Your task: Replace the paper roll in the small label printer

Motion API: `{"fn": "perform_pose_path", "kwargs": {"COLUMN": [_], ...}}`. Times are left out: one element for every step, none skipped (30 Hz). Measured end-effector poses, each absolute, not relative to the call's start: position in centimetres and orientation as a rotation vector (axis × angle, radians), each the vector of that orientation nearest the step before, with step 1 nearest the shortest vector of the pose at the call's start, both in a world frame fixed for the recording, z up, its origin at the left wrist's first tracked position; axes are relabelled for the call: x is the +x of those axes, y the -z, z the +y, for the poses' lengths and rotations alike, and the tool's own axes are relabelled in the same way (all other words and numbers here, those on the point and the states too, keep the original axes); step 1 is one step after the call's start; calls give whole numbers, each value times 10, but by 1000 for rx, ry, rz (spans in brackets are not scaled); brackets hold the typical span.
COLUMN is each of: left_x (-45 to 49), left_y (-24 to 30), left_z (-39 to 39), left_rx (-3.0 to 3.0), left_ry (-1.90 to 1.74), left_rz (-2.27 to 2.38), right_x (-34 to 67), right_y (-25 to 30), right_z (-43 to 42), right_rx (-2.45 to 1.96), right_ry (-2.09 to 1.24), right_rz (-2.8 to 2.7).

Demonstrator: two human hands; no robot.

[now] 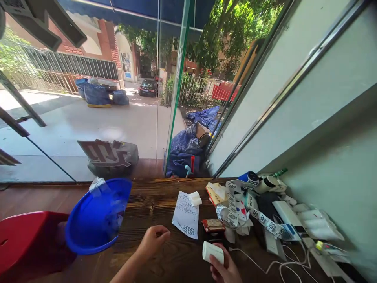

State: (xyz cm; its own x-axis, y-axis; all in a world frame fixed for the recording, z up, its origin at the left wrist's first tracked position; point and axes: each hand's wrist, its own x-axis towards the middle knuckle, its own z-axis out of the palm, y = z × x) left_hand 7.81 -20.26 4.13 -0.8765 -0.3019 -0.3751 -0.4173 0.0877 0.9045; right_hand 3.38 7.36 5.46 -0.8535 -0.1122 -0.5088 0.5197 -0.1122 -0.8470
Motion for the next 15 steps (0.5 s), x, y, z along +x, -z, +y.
{"fn": "perform_pose_path", "kwargs": {"left_x": [74, 71, 67, 64, 61, 57, 54, 51, 48, 45, 43, 42, 41, 41, 41], "left_y": [-47, -52, -57, -61, -63, -64, -64, -62, -60, -56, -53, -48, -44, -40, -36], "left_z": [-177, -154, -134, -116, -102, -89, -78, -70, -62, -55, -49, -42, -35, -27, -18], "left_rx": [-624, -521, -426, -343, -295, -281, -298, -338, -383, -428, -469, -512, -564, -623, -692], "left_ry": [-1967, -2007, -2062, -2122, -2164, -2193, -2203, -2191, -2177, -2167, -2156, -2140, -2127, -2113, -2097], "left_rz": [2193, 2141, 2074, 2010, 1946, 1886, 1842, 1816, 1800, 1796, 1806, 1825, 1842, 1870, 1912], "right_x": [32, 30, 28, 26, 25, 23, 22, 21, 20, 18, 17, 15, 14, 12, 10], "right_y": [-55, -55, -56, -57, -57, -57, -56, -55, -53, -50, -47, -43, -38, -32, -25], "right_z": [72, 71, 71, 73, 76, 80, 84, 90, 95, 101, 106, 111, 116, 120, 123], "right_rx": [426, 402, 378, 353, 329, 308, 289, 272, 256, 242, 232, 229, 244, 280, 332], "right_ry": [2033, 2043, 2047, 2041, 2029, 2017, 2009, 2008, 2017, 2033, 2050, 2061, 2070, 2071, 2064], "right_rz": [1734, 1723, 1711, 1695, 1680, 1668, 1658, 1652, 1647, 1640, 1628, 1607, 1581, 1550, 1515]}}
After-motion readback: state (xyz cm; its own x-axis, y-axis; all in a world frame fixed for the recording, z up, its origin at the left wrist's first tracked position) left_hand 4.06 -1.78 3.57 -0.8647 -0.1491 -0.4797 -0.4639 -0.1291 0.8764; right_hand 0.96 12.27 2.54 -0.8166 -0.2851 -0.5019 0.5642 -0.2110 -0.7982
